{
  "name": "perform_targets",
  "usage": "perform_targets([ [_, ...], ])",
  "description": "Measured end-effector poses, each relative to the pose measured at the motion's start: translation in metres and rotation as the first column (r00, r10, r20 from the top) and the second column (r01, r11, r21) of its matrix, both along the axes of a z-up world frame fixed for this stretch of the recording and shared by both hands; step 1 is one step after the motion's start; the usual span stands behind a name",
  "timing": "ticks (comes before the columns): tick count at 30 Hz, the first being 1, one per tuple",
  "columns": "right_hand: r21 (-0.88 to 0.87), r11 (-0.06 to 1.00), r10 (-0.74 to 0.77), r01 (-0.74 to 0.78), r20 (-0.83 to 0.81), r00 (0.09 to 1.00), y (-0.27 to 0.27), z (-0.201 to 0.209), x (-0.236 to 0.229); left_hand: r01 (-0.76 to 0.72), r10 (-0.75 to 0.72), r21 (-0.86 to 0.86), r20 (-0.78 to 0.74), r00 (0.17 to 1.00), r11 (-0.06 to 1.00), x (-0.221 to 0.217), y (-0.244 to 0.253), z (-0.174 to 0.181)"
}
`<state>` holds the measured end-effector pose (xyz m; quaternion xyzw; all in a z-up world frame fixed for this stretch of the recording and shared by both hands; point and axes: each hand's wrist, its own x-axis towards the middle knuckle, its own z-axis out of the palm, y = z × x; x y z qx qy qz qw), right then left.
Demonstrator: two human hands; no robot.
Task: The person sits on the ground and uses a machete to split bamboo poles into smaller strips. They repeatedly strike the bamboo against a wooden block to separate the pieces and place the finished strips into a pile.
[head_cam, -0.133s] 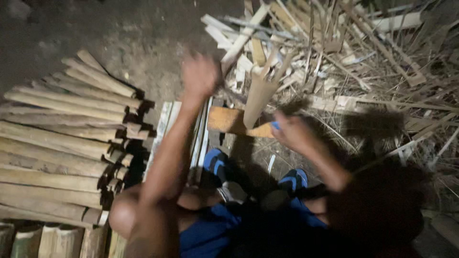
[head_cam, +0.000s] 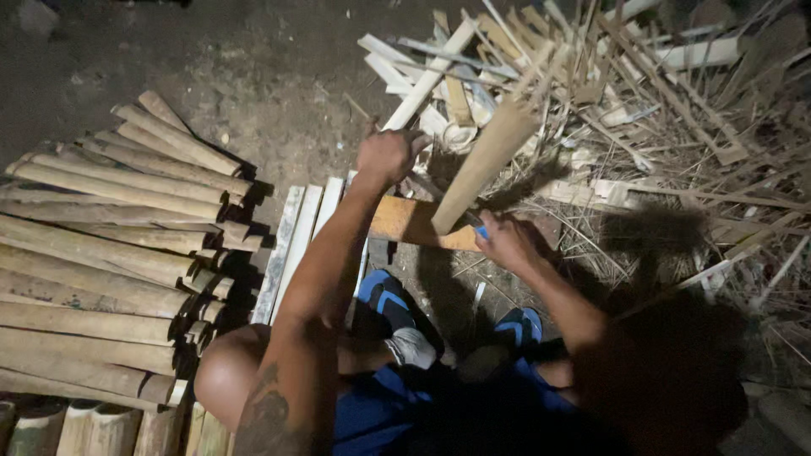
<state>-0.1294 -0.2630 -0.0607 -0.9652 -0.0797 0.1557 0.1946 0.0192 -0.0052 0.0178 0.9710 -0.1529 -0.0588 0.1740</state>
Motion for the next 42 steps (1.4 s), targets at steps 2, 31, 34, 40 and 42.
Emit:
perform_targets([
  [2, -0.023, 0.98, -0.198, 0.199, -0.268, 0.943, 0.002, -0.015, -0.005, 0.08, -0.064, -0.494, 0.049, 0.997, 0.866, -0.007, -0.012, 0.019],
  [31, 0.223, 0.95, -0.218, 0.22, -0.034, 0.975, 0.031, -0.16, -0.018, 0.329, 0.562, -0.917, 0.398, 0.725, 0.226, -0.041, -0.029, 0.082],
  [34, 0.344, 0.908, -0.252, 0.24, -0.011, 0.968, 0.051, -0.082, -0.025, 0.38, 0.546, -0.911, 0.402, 0.735, 0.16, -0.043, -0.023, 0.069],
  [40, 0.784, 0.593, -0.433, 0.184, 0.118, 0.894, 0.041, 0.06, -0.007, 0.388, 0.613, -0.905, 0.407, 0.677, 0.173, -0.039, -0.055, 0.074],
  [42, 0.854, 0.521, -0.517, -0.002, 0.317, 0.795, 0.032, 0.042, -0.012, 0.382, 0.616, -0.902, 0.421, 0.666, 0.204, -0.038, -0.063, 0.078],
])
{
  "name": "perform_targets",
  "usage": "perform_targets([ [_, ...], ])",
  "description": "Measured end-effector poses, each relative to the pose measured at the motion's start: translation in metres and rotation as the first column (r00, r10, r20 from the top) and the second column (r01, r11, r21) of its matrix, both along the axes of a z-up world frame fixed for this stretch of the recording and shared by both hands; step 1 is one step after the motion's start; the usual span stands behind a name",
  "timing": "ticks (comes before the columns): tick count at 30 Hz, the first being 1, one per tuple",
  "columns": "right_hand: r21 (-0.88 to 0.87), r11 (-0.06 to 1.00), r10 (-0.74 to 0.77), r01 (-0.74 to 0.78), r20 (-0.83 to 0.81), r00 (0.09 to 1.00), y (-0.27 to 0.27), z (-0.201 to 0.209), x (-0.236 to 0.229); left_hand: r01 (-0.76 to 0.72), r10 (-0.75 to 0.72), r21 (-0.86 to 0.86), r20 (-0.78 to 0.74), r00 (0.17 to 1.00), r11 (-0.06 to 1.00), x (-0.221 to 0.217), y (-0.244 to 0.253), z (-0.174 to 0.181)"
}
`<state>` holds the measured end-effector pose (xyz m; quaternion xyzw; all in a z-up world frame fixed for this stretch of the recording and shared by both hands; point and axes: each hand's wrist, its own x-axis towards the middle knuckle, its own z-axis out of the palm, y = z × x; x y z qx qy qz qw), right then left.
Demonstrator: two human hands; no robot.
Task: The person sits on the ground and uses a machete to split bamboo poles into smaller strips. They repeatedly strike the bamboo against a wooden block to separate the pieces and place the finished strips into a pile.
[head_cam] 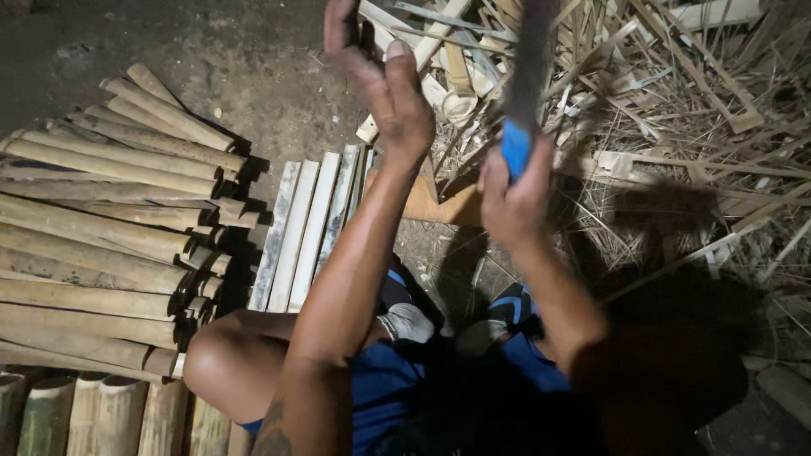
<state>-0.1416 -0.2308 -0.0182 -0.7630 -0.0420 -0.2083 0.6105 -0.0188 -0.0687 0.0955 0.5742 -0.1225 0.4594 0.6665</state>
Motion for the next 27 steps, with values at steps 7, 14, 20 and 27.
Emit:
perform_targets([
  [7, -0.62, 0.721, -0.04, -0.311, -0.484, 0.874, 0.02, -0.099, -0.01, -0.036, 0.038, 0.112, -0.023, 0.999, 0.993, 0.0, -0.01, 0.011],
  [14, -0.339, 0.938, -0.124, 0.076, -0.123, 0.985, -0.016, -0.065, -0.003, 0.043, -0.043, -0.012, 0.056, 0.998, 0.999, -0.006, 0.001, 0.002],
  [20, -0.643, 0.705, -0.067, -0.299, -0.48, 0.875, 0.012, -0.163, -0.023, 0.0, -0.003, 0.045, 0.05, 0.999, 0.999, -0.001, -0.002, 0.017],
  [27, -0.601, 0.784, -0.144, -0.154, -0.418, 0.897, -0.011, -0.167, -0.043, 0.06, -0.062, 0.034, 0.055, 0.997, 0.998, -0.006, 0.007, -0.001],
])
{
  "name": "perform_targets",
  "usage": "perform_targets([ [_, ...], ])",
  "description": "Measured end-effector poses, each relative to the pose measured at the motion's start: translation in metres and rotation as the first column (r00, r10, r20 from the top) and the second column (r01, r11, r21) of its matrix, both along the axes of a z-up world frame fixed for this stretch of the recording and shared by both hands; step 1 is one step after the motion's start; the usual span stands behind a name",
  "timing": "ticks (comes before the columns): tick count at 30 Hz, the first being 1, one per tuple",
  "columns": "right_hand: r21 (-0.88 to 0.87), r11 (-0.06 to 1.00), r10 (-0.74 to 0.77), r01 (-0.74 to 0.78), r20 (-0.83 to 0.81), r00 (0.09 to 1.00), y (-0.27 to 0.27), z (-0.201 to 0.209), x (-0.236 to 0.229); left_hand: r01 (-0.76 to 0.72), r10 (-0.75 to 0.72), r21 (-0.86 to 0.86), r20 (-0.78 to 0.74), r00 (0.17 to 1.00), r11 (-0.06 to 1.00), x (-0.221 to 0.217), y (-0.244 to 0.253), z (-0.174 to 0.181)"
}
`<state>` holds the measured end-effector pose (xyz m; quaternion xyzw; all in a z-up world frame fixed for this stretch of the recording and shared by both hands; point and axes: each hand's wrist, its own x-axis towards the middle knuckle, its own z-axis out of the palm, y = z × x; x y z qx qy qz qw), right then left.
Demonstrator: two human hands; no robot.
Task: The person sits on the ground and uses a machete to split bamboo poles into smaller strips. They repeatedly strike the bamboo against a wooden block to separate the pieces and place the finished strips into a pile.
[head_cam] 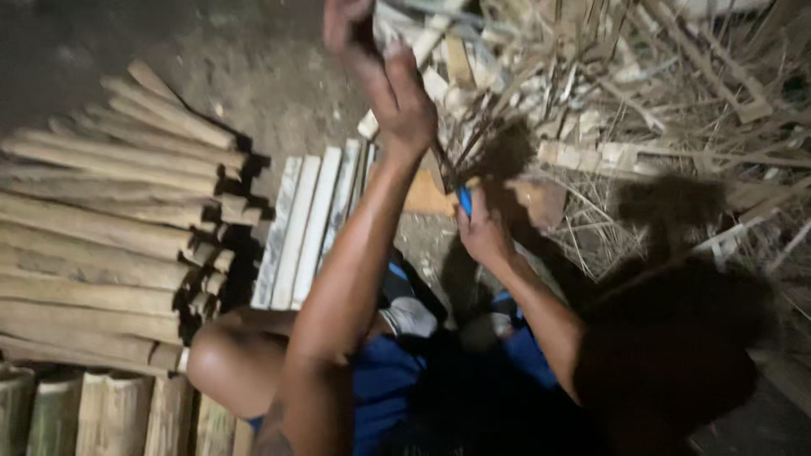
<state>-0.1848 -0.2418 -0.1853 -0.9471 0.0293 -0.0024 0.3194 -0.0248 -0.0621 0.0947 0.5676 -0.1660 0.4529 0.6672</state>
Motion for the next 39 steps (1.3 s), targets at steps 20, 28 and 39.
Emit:
perform_targets([
  [20, 0.062, 0.996, 0.067, -0.066, -0.026, 0.997, -0.021, 0.091, -0.065, 0.159, -0.225, -0.222, -0.316, 0.922, 0.962, -0.078, 0.069, -0.009],
  [28, -0.022, 0.966, 0.25, -0.258, 0.342, 0.906, 0.04, 0.244, -0.101, 0.199, -0.142, 0.24, -0.238, 0.961, 0.95, -0.125, 0.053, -0.008],
  [39, 0.086, 0.994, -0.054, 0.062, -0.093, 0.994, 0.018, 0.098, -0.06, 0.264, -0.241, 0.028, -0.325, 0.915, 0.964, -0.113, 0.061, 0.014],
])
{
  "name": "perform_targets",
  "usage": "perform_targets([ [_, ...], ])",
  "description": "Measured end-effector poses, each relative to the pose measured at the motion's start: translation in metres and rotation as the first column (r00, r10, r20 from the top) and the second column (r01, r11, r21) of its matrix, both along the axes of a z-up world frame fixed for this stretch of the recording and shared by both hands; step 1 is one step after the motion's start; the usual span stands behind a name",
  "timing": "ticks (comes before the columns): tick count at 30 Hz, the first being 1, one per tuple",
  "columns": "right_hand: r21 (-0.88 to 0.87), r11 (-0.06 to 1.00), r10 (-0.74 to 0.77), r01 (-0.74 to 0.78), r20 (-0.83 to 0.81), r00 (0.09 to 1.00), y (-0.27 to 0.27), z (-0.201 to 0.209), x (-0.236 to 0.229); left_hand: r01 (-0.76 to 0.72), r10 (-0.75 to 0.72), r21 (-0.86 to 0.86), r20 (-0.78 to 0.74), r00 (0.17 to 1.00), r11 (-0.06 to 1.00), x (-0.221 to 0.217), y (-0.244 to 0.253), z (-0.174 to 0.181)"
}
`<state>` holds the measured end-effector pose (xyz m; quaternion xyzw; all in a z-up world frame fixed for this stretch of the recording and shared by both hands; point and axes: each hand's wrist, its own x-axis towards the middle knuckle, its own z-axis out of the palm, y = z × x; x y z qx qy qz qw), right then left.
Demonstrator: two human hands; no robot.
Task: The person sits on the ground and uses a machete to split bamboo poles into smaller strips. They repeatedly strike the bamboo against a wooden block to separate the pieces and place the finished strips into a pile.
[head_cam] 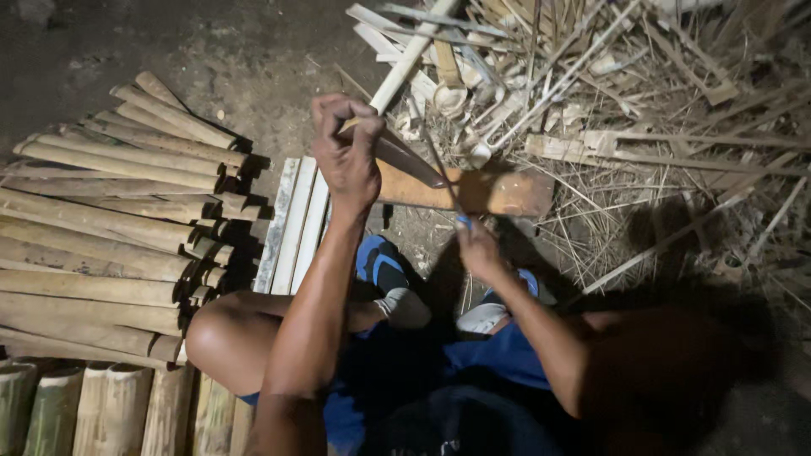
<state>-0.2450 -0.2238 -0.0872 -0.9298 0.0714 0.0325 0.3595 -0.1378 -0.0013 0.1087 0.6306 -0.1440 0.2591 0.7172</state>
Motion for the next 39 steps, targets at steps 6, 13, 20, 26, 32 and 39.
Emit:
perform_targets([
  [6, 0.059, 0.998, 0.033, -0.035, 0.035, 0.999, -0.004, -0.008, 0.013, -0.097, 0.094, 0.061, 0.052, 0.994, 0.993, 0.007, -0.012, 0.003],
  [13, 0.238, 0.971, -0.055, 0.019, 0.146, 0.988, 0.037, -0.014, 0.006, -0.192, 0.188, 0.027, 0.096, 0.977, 0.981, 0.02, -0.012, -0.012],
  [20, -0.073, 0.997, -0.034, 0.032, -0.032, 0.999, -0.022, -0.131, 0.003, 0.033, -0.028, -0.088, 0.058, 0.998, 0.996, 0.021, -0.007, -0.013],
  [26, -0.053, 0.995, -0.094, 0.085, -0.211, 0.973, -0.025, -0.097, 0.0, 0.157, -0.153, -0.118, 0.045, 0.987, 0.981, 0.016, -0.009, 0.008],
  [32, 0.217, 0.976, 0.003, 0.034, -0.167, 0.986, 0.016, 0.029, -0.008, -0.304, 0.268, 0.38, 0.145, 0.952, 0.874, 0.012, -0.016, 0.012],
  [39, 0.069, 0.987, 0.109, -0.144, 0.37, 0.923, 0.051, 0.092, 0.003, -0.415, 0.325, 0.322, 0.298, 0.897, 0.851, 0.018, -0.029, 0.005],
])
